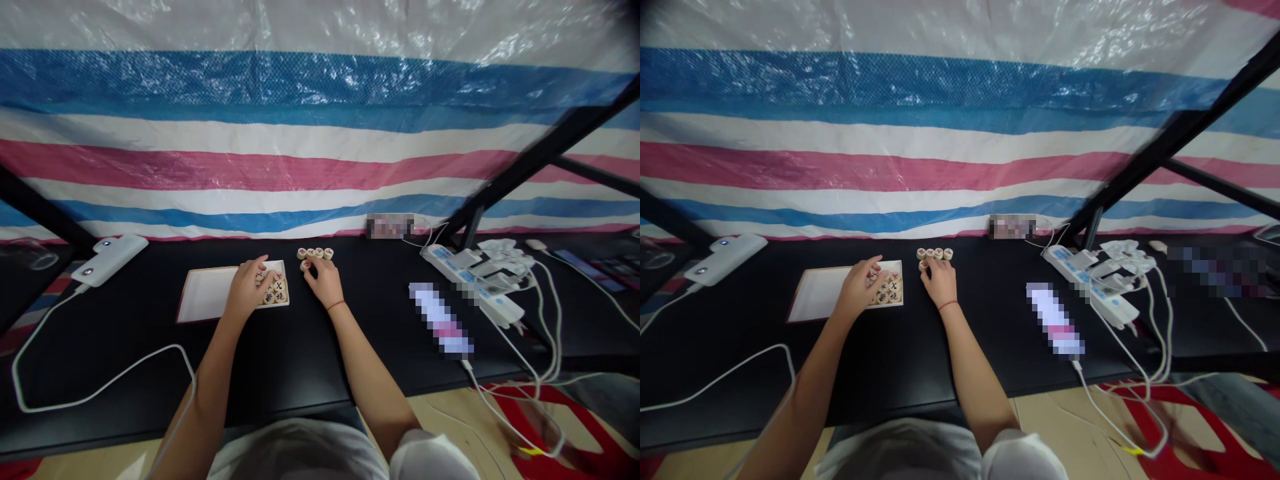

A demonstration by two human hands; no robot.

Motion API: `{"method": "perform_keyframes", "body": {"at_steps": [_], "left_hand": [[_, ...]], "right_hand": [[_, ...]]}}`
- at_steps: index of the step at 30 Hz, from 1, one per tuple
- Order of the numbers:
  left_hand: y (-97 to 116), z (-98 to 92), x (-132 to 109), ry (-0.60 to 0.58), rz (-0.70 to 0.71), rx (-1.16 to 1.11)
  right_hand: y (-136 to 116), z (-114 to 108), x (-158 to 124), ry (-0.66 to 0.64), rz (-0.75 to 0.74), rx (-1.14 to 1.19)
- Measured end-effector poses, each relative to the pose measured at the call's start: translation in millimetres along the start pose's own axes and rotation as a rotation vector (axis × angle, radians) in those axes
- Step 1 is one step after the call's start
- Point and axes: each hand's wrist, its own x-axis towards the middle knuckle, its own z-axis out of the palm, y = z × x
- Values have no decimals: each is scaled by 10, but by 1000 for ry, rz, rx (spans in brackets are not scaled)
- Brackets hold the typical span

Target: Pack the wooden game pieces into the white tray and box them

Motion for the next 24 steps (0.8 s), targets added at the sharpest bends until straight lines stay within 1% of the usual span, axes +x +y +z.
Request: {"method": "perform_keyframes", "body": {"at_steps": [3,6,14,17,20,22,24], "left_hand": [[3,25,-5,3,-4,-14],[-15,35,-7,-2,-1,-12],[-21,23,-2,5,-35,8],[-40,-10,6,12,-59,48],[-83,-71,10,35,-138,169],[-101,-101,5,15,-201,259],[-97,-101,-8,-36,-244,332]], "right_hand": [[-59,-6,-6,-54,19,-98],[-84,-9,2,-79,33,-141],[-80,36,37,-88,48,-138],[-75,31,36,-65,42,-117],[-127,-1,16,40,24,-82],[-210,-21,-13,95,-9,-51],[-320,-21,-50,71,-59,-5]]}}
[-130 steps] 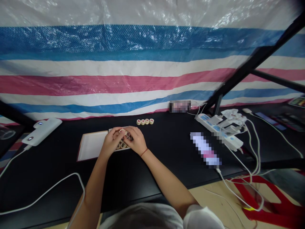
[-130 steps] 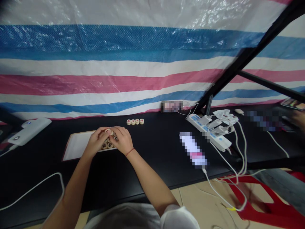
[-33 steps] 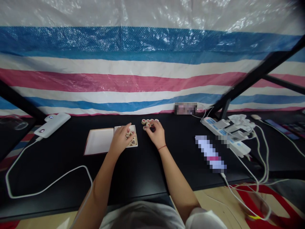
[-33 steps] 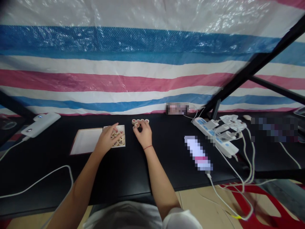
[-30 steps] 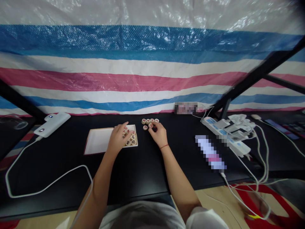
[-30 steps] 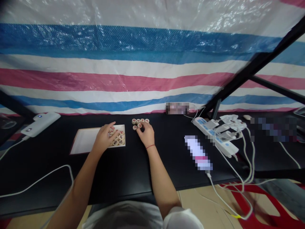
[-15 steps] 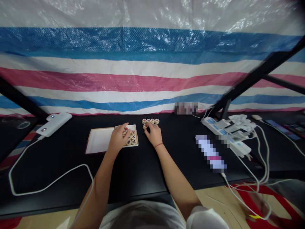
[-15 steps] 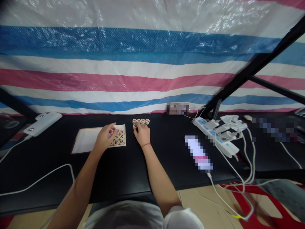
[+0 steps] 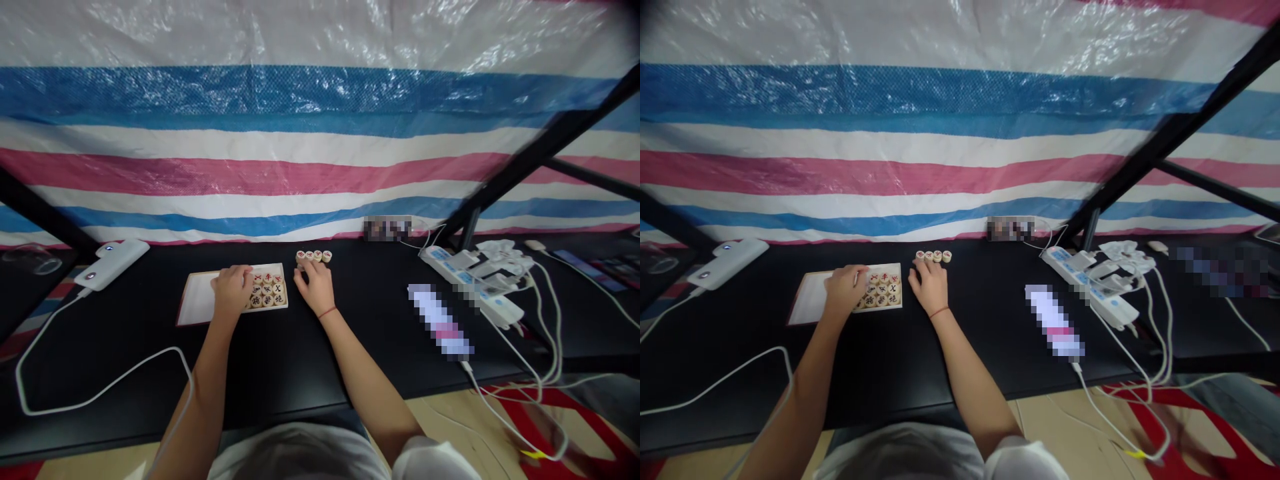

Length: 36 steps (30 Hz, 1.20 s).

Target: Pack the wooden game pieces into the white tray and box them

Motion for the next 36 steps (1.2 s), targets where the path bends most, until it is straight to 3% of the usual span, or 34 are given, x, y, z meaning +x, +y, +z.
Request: {"method": "perform_keyframes", "body": {"at_steps": [5,8,24,27,31,36], "left_hand": [[67,67,-51,-60,24,90],[84,85,-58,-89,39,87],[119,-39,-26,-174,-6,-26],[110,-45,-7,-113,-33,-63],[143,-47,15,-5,-23,-305],[275,-6,-35,-195,-52,-725]], "right_hand": [[-233,90,-67,-197,-45,78],[-267,140,-82,-248,-53,72],[-228,149,-85,-230,-14,149],[-216,123,-80,-154,9,211],[-252,75,-86,-44,-48,274],[-325,55,-103,-15,-173,365]]}}
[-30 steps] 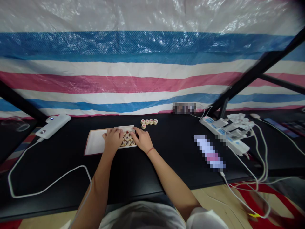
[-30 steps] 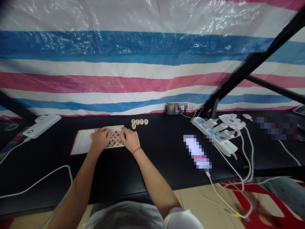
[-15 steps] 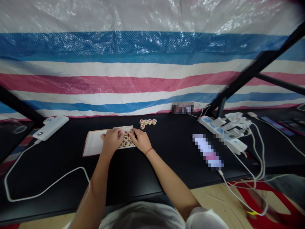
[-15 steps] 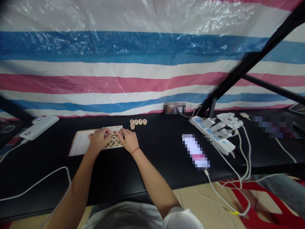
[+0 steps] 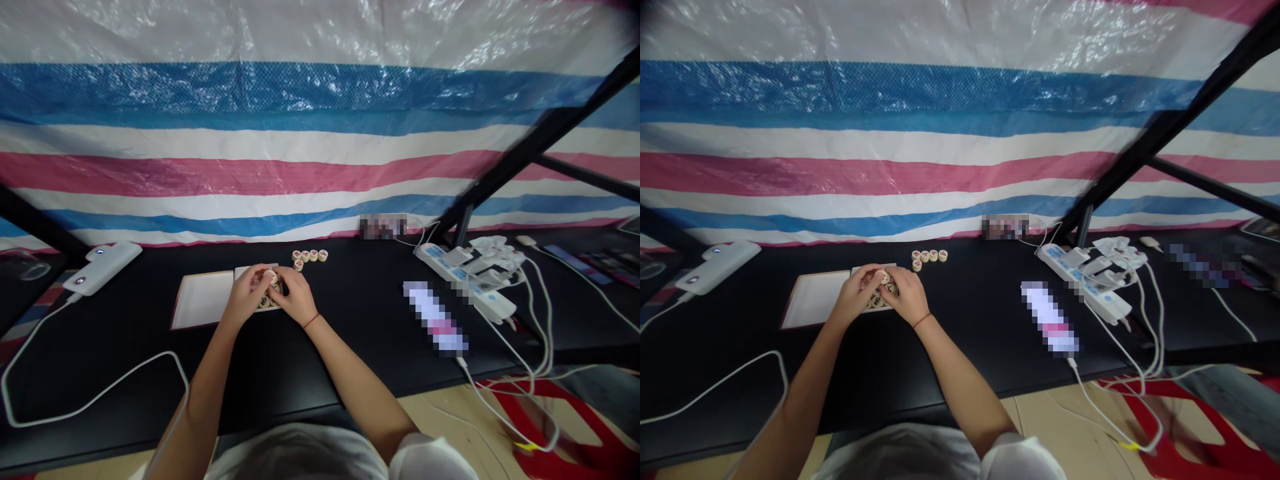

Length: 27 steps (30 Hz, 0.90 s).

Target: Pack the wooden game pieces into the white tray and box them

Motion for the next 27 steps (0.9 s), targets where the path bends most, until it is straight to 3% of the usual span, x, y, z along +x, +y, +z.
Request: {"method": "perform_keyframes", "body": {"at_steps": [4,9,19,27], "left_hand": [[-1,77,-25,-74,-66,-175],[1,76,-17,-59,-97,-226],[-47,43,39,158,-134,-340],[-113,-16,87,298,-169,-329]], "right_hand": [[-15,-6,-2,3,21,11],[-8,-8,-6,29,15,55],[72,-58,1,141,106,22],[373,-356,29,293,409,-173]]}}
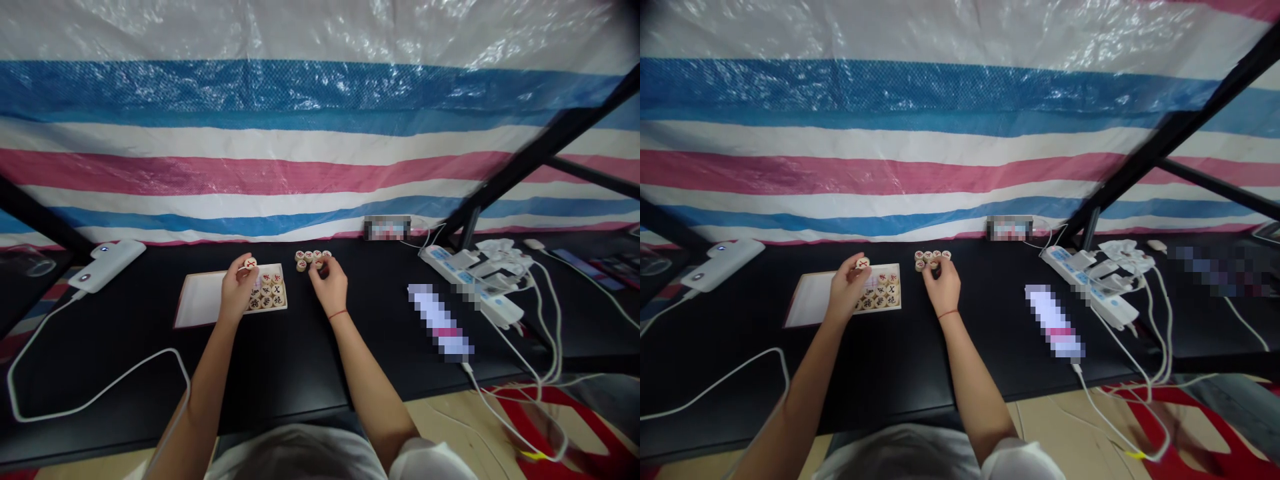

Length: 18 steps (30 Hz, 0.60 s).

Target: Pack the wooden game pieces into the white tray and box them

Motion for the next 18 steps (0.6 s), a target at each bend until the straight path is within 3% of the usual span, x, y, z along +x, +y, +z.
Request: {"method": "perform_keyframes", "body": {"at_steps": [6,10,15,18], "left_hand": [[30,14,-31,-18,-21,30],[1,35,-56,-48,20,60],[-17,54,-97,-106,282,372],[-23,90,-145,-179,466,528]], "right_hand": [[218,4,42,-174,132,-209],[229,41,35,-258,88,-285],[60,26,26,-173,-48,-68],[-135,37,-54,-233,-109,206]]}}
